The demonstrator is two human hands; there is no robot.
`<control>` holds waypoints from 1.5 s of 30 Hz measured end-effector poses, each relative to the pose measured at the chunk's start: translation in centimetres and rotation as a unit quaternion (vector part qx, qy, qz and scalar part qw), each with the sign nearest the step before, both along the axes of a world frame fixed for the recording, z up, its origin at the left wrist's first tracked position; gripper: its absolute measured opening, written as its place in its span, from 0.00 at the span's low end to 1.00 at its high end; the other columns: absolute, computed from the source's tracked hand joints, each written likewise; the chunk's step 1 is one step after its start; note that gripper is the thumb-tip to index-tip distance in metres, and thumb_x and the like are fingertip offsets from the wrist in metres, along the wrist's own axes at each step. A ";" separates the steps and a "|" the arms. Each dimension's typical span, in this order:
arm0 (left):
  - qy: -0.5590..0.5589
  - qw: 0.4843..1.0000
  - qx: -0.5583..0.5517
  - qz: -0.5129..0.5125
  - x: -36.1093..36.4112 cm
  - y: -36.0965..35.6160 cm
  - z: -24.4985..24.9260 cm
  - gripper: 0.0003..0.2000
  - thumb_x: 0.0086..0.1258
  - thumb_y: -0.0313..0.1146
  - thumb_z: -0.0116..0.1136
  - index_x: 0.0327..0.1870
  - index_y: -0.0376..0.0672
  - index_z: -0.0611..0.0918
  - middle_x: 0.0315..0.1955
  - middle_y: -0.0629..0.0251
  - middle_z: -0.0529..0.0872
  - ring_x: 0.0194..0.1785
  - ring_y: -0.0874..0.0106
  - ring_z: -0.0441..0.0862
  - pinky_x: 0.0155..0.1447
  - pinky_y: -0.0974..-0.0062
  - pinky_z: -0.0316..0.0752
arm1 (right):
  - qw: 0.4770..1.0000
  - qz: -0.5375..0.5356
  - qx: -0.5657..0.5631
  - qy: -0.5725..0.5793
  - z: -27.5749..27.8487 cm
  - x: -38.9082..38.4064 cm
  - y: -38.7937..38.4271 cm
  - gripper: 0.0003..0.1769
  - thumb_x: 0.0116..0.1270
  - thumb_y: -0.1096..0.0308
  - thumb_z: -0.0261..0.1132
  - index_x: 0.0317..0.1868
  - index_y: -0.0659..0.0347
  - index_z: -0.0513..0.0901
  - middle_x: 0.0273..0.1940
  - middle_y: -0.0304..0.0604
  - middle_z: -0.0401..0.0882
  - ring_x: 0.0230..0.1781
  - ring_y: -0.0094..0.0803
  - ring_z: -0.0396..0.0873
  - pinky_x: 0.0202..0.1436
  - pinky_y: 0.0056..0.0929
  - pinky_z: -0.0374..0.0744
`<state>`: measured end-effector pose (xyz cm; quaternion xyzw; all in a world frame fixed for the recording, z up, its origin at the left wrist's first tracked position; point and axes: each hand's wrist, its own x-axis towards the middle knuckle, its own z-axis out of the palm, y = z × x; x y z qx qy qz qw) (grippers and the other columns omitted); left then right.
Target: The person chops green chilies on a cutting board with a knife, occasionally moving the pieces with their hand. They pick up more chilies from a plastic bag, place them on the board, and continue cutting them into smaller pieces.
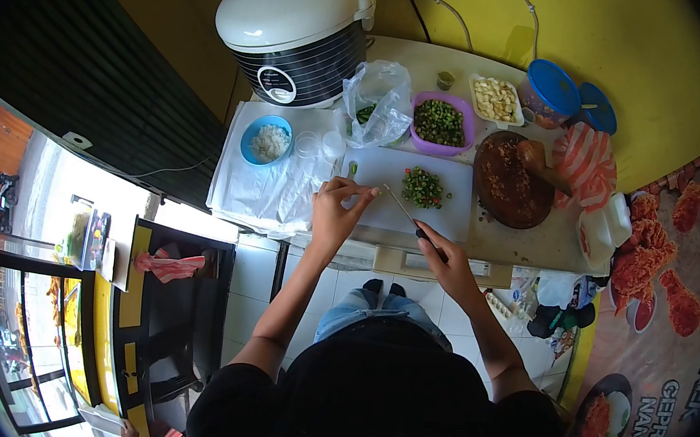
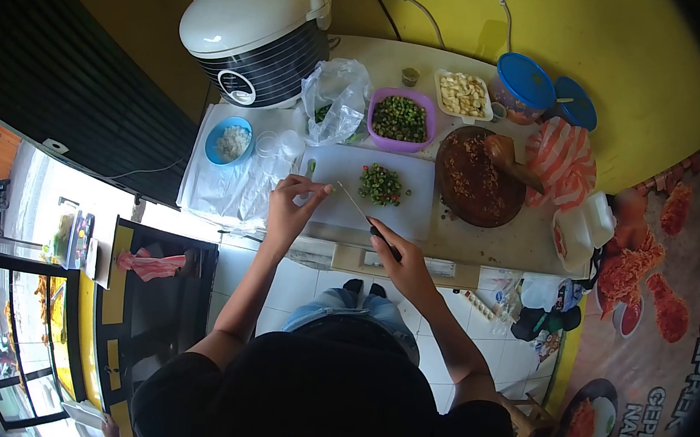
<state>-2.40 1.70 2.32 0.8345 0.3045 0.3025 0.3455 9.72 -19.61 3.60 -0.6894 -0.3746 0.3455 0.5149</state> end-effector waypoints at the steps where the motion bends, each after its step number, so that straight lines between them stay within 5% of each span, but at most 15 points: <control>1: 0.011 1.000 0.027 0.005 0.2 -0.4 0.2 0.09 0.62 0.41 0.71 0.38 0.48 0.92 0.34 0.66 0.85 0.41 0.68 0.80 0.47 0.68 0.69 | 1.000 -0.003 -0.005 0.008 0.0 0.0 0.0 0.23 0.78 0.61 0.58 0.70 0.57 0.74 0.35 0.32 0.77 0.26 0.16 0.59 0.29 0.19 0.65; 6: 0.031 0.990 0.136 0.004 1.8 -2.0 -1.5 0.08 0.59 0.43 0.72 0.35 0.54 0.92 0.36 0.74 0.83 0.42 0.70 0.77 0.48 0.67 0.63 | 0.997 -0.024 -0.045 0.050 -0.1 0.2 -0.4 0.24 0.79 0.59 0.57 0.70 0.57 0.73 0.35 0.33 0.77 0.26 0.15 0.59 0.29 0.19 0.65; 18: -0.004 0.992 0.125 -0.011 2.1 -2.1 -2.2 0.06 0.56 0.39 0.75 0.34 0.55 0.92 0.36 0.76 0.81 0.44 0.74 0.77 0.54 0.67 0.63 | 0.997 -0.009 -0.070 -0.017 -0.1 0.4 -0.8 0.24 0.79 0.57 0.57 0.70 0.57 0.73 0.39 0.44 0.81 0.32 0.21 0.67 0.41 0.24 0.73; 21: -0.010 0.992 0.126 -0.013 2.0 -2.1 -2.4 0.06 0.56 0.38 0.74 0.34 0.55 0.92 0.37 0.76 0.81 0.44 0.74 0.77 0.55 0.66 0.62 | 0.994 0.003 -0.110 -0.013 0.4 0.5 -0.7 0.24 0.79 0.58 0.57 0.70 0.57 0.73 0.48 0.51 0.84 0.40 0.24 0.77 0.50 0.25 0.75; 27: -0.040 0.992 0.118 -0.007 1.9 -2.0 -2.4 0.06 0.56 0.37 0.75 0.33 0.53 0.92 0.37 0.74 0.81 0.43 0.72 0.77 0.54 0.66 0.64 | 0.999 0.000 -0.023 -0.042 -0.6 0.5 -0.7 0.23 0.79 0.59 0.56 0.70 0.57 0.73 0.59 0.59 0.80 0.59 0.35 0.80 0.63 0.31 0.73; 39: -0.043 0.992 0.115 -0.011 1.9 -1.8 -2.3 0.06 0.55 0.36 0.75 0.34 0.51 0.92 0.39 0.71 0.80 0.47 0.69 0.75 0.55 0.66 0.65 | 0.997 0.010 -0.056 -0.054 0.9 1.3 0.5 0.23 0.79 0.61 0.57 0.69 0.59 0.74 0.51 0.47 0.84 0.44 0.23 0.74 0.51 0.27 0.77; 42: -0.055 0.991 0.119 -0.017 1.8 -1.8 -2.5 0.05 0.56 0.36 0.74 0.33 0.52 0.91 0.41 0.71 0.79 0.46 0.68 0.75 0.54 0.64 0.64 | 0.990 0.022 -0.130 -0.045 1.9 1.7 1.1 0.23 0.78 0.61 0.56 0.69 0.57 0.74 0.55 0.54 0.83 0.51 0.36 0.83 0.58 0.32 0.76; 45: -0.050 0.991 0.121 -0.008 1.9 -1.9 -2.8 0.06 0.55 0.37 0.74 0.33 0.52 0.92 0.40 0.71 0.79 0.46 0.68 0.75 0.54 0.64 0.64 | 0.995 0.010 -0.079 -0.057 0.2 1.5 0.9 0.23 0.78 0.61 0.57 0.69 0.57 0.74 0.55 0.54 0.84 0.50 0.33 0.82 0.58 0.32 0.75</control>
